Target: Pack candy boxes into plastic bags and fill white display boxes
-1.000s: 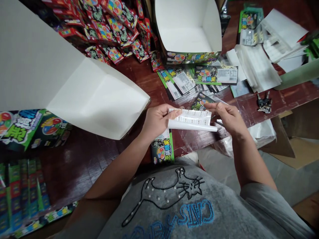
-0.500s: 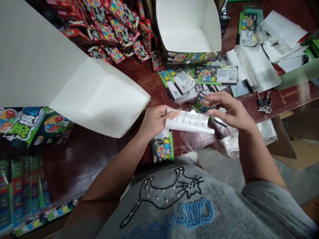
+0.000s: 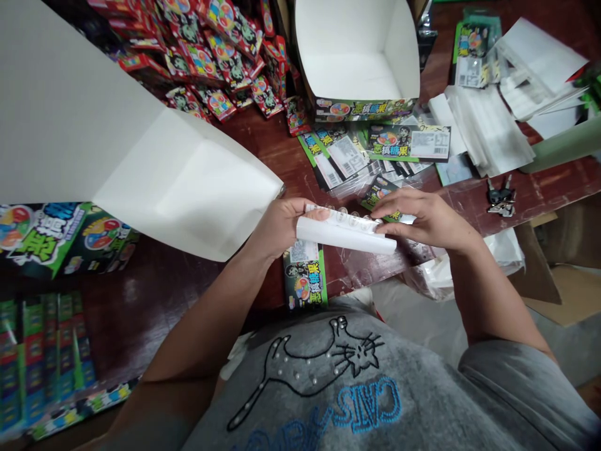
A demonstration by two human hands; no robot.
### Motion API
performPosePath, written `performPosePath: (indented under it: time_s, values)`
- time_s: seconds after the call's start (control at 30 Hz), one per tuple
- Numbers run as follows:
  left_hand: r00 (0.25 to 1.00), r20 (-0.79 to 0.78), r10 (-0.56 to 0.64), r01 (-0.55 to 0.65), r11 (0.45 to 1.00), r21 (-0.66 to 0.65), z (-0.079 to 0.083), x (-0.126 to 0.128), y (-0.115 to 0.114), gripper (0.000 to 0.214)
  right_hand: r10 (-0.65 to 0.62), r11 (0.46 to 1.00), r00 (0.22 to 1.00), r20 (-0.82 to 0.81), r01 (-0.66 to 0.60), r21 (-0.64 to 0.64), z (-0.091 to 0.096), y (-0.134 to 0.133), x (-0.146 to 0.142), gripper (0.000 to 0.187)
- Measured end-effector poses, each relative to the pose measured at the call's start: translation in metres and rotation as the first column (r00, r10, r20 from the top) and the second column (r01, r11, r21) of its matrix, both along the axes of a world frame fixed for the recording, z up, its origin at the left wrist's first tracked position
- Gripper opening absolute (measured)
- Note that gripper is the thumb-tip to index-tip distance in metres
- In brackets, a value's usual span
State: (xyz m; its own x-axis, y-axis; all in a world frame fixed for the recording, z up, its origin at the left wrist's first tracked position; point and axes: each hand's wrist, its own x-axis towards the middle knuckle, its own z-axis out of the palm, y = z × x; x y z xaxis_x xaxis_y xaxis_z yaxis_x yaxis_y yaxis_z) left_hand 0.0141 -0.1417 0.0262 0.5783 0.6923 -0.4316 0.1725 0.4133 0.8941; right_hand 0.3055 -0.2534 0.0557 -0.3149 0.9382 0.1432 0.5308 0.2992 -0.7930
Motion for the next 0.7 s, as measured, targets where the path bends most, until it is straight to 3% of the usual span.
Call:
performPosePath:
  time_s: [0.27, 0.43, 0.57, 0.7]
  values:
    - [0.998, -0.053, -0.013, 0.014, 1.000, 0.017, 0.002, 0.004, 0.003, 0.034, 0.062, 0.998, 0.998, 0.029, -0.062, 0.013, 0.000, -0.004, 0.001, 0.014]
    - [0.996, -0.058, -0.063, 0.067, 0.995, 0.069, 0.003, 0.002, 0.005, 0.036, -0.037, 0.999, 0.999, -0.024, 0.036, -0.033, 0.006, -0.007, 0.005, 0.016]
    - [0.998, -0.055, -0.038, 0.049, 0.976, 0.210, 0.006, 0.000, 0.001, 0.032, -0.129, 0.969, 0.987, -0.098, 0.105, -0.222, 0.004, -0.007, 0.003, 0.041]
    - [0.997, -0.069, 0.030, -0.002, 0.928, 0.373, 0.010, -0.002, -0.003, 0.025, -0.315, 0.881, 0.895, -0.318, 0.151, -0.448, -0.012, -0.011, -0.014, 0.042]
